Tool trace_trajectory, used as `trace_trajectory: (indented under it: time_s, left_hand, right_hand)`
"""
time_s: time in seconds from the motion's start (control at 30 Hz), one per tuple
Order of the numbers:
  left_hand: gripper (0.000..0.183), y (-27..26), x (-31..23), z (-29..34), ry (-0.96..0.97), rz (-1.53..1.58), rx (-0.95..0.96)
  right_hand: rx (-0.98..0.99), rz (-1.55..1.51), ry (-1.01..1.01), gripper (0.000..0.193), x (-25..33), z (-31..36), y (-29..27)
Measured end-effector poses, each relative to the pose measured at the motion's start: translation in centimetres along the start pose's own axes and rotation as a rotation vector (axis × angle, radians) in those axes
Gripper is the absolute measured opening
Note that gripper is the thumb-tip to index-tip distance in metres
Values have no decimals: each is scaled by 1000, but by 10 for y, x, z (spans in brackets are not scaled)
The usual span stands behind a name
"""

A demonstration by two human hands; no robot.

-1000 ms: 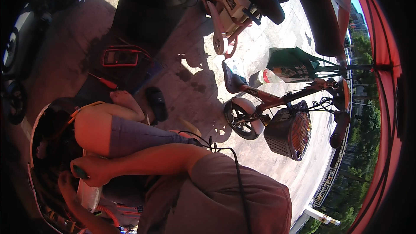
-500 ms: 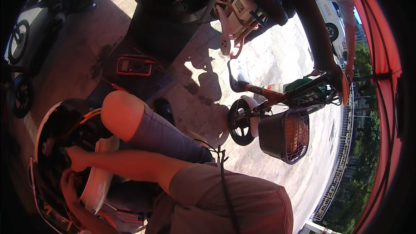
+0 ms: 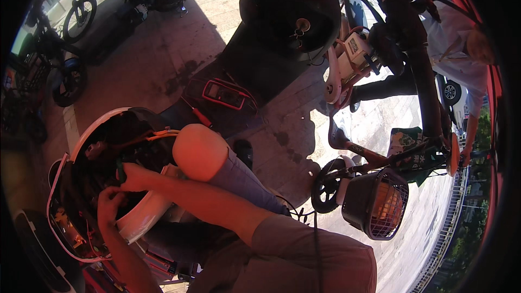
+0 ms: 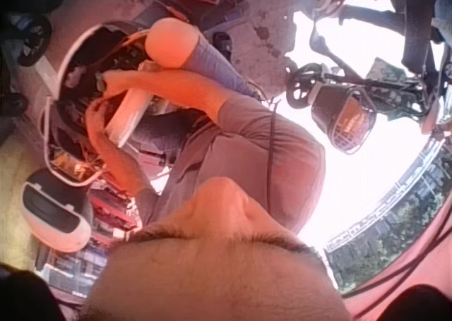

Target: The person uses a green-handled screwdriver to tighten or adjust connections on wires inside the open compartment of a white electric scooter. The person works continuously on the wiring harness while seated on the scooter in a workshop area.

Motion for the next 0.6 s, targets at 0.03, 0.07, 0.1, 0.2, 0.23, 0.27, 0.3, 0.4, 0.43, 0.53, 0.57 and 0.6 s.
trace_trajectory:
  time_s: [0.03, 0.07, 0.1, 0.2, 0.23, 0.27, 0.3, 0.4, 0.43, 0.53, 0.57, 0.6]
  left_hand:
    - [16, 6, -1, -1, -6, 46, 38]
    - [16, 9, 0, 2, -15, 50, 3]
    - [17, 15, -4, 5, 6, 77, 46]
    - [15, 26, -7, 5, 21, 85, 37]
    - [16, 25, -7, 6, 15, 78, 40]
    - [16, 24, -8, 6, 23, 88, 50]
    - [15, 25, -6, 6, 4, 85, 37]
    - [14, 13, -4, 9, 10, 121, 20]
    - [14, 16, -4, 8, 23, 129, 20]
    - [14, 14, -4, 7, 52, 108, 18]
    - [14, 15, -2, 7, 38, 105, 23]
    - [13, 16, -2, 7, 39, 94, 18]
  right_hand:
    - [1, -63, 8, 39, 0, 4, -2]
    - [83, -96, 77, 38, -4, 8, -4]
    - [89, -194, 119, 38, -5, 12, -4]
    - [181, -233, 181, 38, -12, 14, -9]
    - [159, -289, 230, 40, -15, 13, -7]
    - [153, -275, 286, 42, -19, 13, -5]
    - [144, -300, 304, 44, -21, 13, -4]
    - [149, -303, 259, 42, -14, 9, 6]
    - [148, -304, 267, 42, -14, 11, 2]
    - [164, -279, 283, 42, -11, 9, 2]
    - [160, -271, 323, 42, -14, 10, 2]
    - [186, -264, 328, 41, -14, 10, 3]
Point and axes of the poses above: each hand's wrist, its own z-axis away from the middle knuckle, its own y-axis out of the palm, x = y × z, the point moved 6 cm from there along -z, towards the middle knuckle, and after that the axes turned 2 degrees about -z, right-handed, at the moved point
